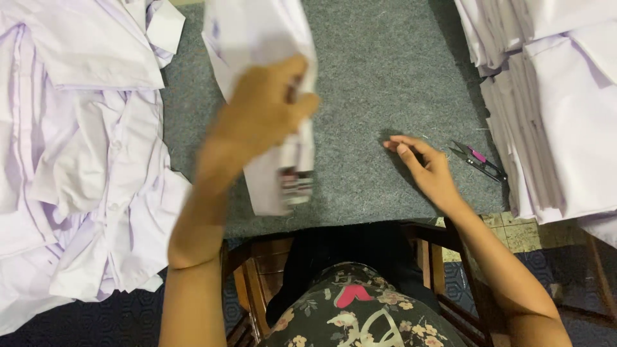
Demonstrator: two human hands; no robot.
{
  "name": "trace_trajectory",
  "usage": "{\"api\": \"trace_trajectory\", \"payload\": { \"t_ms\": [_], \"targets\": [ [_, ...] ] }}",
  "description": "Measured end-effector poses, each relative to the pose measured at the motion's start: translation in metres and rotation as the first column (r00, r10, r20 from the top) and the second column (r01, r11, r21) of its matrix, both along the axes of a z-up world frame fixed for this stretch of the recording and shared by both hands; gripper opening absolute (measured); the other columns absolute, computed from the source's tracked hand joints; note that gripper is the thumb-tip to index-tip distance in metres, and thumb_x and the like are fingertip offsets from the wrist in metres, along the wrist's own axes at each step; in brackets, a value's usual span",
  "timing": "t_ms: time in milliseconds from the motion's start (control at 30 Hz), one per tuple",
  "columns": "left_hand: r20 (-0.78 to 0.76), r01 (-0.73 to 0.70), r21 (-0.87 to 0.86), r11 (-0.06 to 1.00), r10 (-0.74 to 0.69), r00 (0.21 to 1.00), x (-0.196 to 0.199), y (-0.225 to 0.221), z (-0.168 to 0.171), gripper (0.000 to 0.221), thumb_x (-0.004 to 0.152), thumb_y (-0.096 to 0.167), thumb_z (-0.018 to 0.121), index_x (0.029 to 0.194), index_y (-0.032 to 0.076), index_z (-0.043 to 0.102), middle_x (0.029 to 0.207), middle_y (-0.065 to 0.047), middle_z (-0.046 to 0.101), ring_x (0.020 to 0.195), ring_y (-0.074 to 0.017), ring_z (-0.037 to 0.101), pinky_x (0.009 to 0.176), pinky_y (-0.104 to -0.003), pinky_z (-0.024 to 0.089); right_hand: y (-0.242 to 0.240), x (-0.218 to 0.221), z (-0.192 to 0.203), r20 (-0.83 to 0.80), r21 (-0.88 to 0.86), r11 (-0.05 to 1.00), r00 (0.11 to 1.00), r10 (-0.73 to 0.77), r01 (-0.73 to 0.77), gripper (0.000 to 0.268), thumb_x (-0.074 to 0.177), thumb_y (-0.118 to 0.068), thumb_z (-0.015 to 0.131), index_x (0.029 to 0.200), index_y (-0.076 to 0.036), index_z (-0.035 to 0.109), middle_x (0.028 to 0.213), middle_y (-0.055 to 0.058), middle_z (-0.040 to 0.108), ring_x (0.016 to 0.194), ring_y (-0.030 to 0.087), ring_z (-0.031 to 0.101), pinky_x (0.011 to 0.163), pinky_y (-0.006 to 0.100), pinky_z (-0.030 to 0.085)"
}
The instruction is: Folding white shirts and trimming loose threads using a small hand-held cutter
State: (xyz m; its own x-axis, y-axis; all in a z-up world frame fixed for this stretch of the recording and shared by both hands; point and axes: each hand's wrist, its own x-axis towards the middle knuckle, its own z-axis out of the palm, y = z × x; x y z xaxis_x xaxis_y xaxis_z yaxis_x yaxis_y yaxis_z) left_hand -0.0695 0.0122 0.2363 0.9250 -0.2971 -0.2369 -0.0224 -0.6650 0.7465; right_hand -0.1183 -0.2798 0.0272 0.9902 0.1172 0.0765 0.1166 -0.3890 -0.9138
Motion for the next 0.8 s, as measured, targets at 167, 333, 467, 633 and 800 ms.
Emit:
{"api": "trace_trajectory", "payload": {
  "t_ms": [167,333,467,633,800],
  "targets": [
    [0.348,0.275,0.071,0.959,-0.282,0.894,0.034,-0.084,-0.144,0.036,0.087,0.037,0.063,0.093,0.001,0.061,0.077,-0.026,0.071,0.08,-0.0487,0.073,0.073,-0.059,0.055,0.0,0.005,-0.021,-0.052,0.322,0.944,0.997,-0.063,0.076,0.041,0.112,-0.026,0.044,0.139,0.001,0.059,0.126,0.021,0.069,0.116,0.03,0.066,0.101,0.041,0.051],
    [0.417,0.385,0.0,0.923,-0.351,0.839,0.03,-0.13,-0.217,0.041,0.09,0.038,0.06,0.092,-0.003,0.056,0.077,-0.031,0.069,0.082,-0.0556,0.071,0.073,-0.067,0.053,-0.008,0.011,-0.024,-0.302,0.512,0.843,0.953,-0.001,0.163,0.071,0.11,-0.047,0.035,0.159,0.004,0.029,0.142,0.023,0.049,0.124,0.028,0.055,0.105,0.038,0.046],
    [0.363,0.35,-0.106,0.931,-0.291,0.885,0.017,-0.099,-0.199,0.03,0.092,0.035,0.061,0.097,0.007,0.055,0.075,-0.019,0.071,0.082,-0.0469,0.073,0.077,-0.058,0.056,-0.023,0.02,-0.041,-0.371,0.491,0.842,0.928,-0.029,0.223,0.056,0.107,-0.03,0.05,0.155,-0.004,0.041,0.133,0.013,0.062,0.111,0.018,0.066,0.091,0.027,0.056],
    [0.806,0.204,-0.184,0.962,0.03,0.591,0.048,0.007,-0.198,0.008,0.09,0.007,0.074,0.086,0.007,0.066,0.082,-0.014,0.067,0.085,-0.0337,0.068,0.085,-0.04,0.05,-0.022,0.026,-0.047,-0.352,0.369,0.903,0.932,-0.083,0.219,0.052,0.104,-0.02,0.06,0.151,0.0,0.048,0.127,0.015,0.067,0.109,0.022,0.068,0.089,0.029,0.059],
    [0.325,-0.321,0.181,0.93,0.251,0.912,0.09,0.101,-0.268,0.047,0.108,0.049,0.046,0.113,0.004,0.06,0.1,-0.026,0.073,0.101,-0.0492,0.069,0.088,-0.061,0.05,-0.025,0.056,-0.046,-0.319,0.268,0.95,0.945,-0.069,0.16,0.051,0.104,-0.024,0.066,0.149,-0.003,0.052,0.122,0.013,0.07,0.106,0.025,0.071,0.08,0.032,0.062]
  ]
}}
